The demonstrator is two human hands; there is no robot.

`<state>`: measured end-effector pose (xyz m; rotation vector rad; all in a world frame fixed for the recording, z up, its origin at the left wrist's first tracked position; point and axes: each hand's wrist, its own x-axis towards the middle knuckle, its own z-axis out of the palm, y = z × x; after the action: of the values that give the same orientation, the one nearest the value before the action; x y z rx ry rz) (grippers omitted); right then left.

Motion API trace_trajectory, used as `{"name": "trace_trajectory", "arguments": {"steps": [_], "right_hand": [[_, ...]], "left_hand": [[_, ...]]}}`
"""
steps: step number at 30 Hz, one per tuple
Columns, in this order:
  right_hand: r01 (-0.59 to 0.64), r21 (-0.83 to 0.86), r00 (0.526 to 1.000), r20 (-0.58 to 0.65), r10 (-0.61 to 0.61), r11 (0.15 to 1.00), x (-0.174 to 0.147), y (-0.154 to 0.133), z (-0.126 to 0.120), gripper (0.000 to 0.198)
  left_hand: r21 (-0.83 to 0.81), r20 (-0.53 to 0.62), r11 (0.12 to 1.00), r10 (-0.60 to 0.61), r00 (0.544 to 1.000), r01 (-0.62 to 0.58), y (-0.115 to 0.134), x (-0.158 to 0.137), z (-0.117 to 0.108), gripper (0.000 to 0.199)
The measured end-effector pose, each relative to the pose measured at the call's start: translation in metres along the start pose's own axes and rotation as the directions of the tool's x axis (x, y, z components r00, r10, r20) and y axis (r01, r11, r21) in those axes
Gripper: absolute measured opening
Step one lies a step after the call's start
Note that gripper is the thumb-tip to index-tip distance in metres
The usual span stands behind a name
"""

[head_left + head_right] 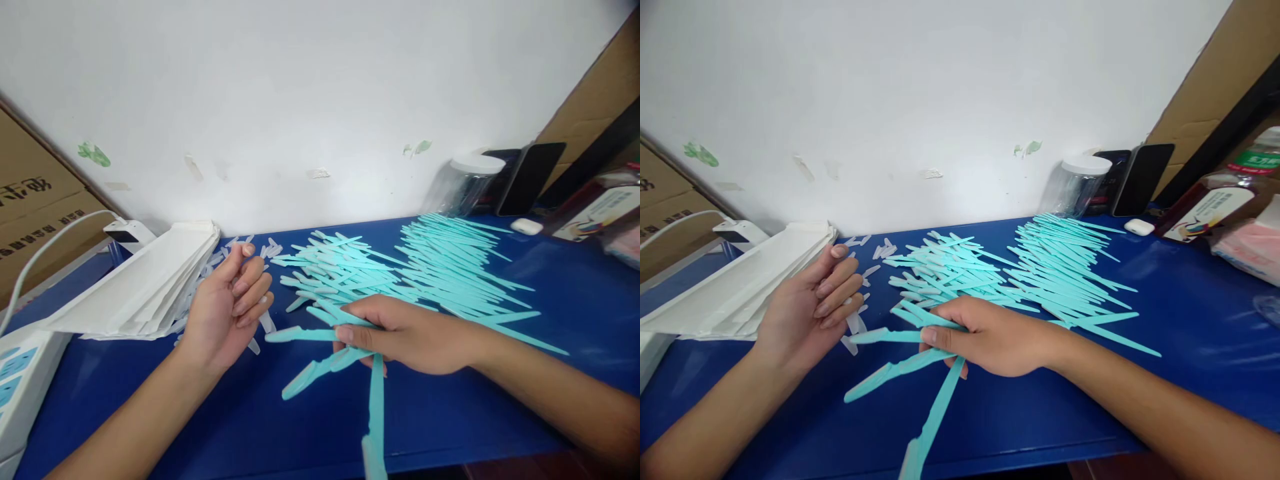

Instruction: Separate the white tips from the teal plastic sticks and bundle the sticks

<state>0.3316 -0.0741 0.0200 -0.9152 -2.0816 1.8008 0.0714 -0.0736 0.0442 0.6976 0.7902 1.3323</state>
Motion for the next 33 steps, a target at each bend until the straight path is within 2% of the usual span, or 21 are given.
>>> {"name": "trace_trajectory", "arguments": {"steps": [4, 10, 17, 24, 30, 33], "right_hand": [[-0.011, 0.002, 0.999, -0.033, 0.011, 1.0, 0.0, -0.002, 0.0, 0.039], [-0.001, 0.014, 0.999, 0.039, 0.001, 1.0, 0.001, -0.001, 0.003, 0.04], [0.002, 0.003, 0.996, -0.091, -0.002, 1.0, 0.001, -0.003, 0.005, 0.042], [-0.035, 0.013, 0.999, 0.023, 0.034, 0.999, 0.001, -0.005, 0.008, 0.041], [-0.015, 0.024, 0.994, -0.108, 0.018, 1.0, 0.001, 0.001, 0.009, 0.047], [-0.018, 0.017, 0.992, -0.125, 0.02, 1.0, 0.0, 0.001, 0.007, 0.046]], "left_hand": [[-0.022, -0.001, 1.0, -0.012, 1.0, 0.012, -0.001, 0.001, 0.0, 0.039], [-0.038, -0.01, 0.999, 0.005, 1.0, -0.006, 0.002, 0.0, 0.0, 0.04], [-0.047, -0.007, 0.999, -0.02, 1.0, 0.02, -0.002, 0.002, 0.0, 0.039], [-0.074, -0.039, 0.997, -0.009, 0.999, 0.006, -0.001, 0.002, -0.001, 0.041], [-0.079, -0.046, 0.997, -0.021, 0.999, 0.018, -0.002, 0.003, 0.001, 0.042], [-0.076, -0.049, 0.997, -0.019, 0.999, 0.016, -0.002, 0.003, 0.0, 0.041]]}}
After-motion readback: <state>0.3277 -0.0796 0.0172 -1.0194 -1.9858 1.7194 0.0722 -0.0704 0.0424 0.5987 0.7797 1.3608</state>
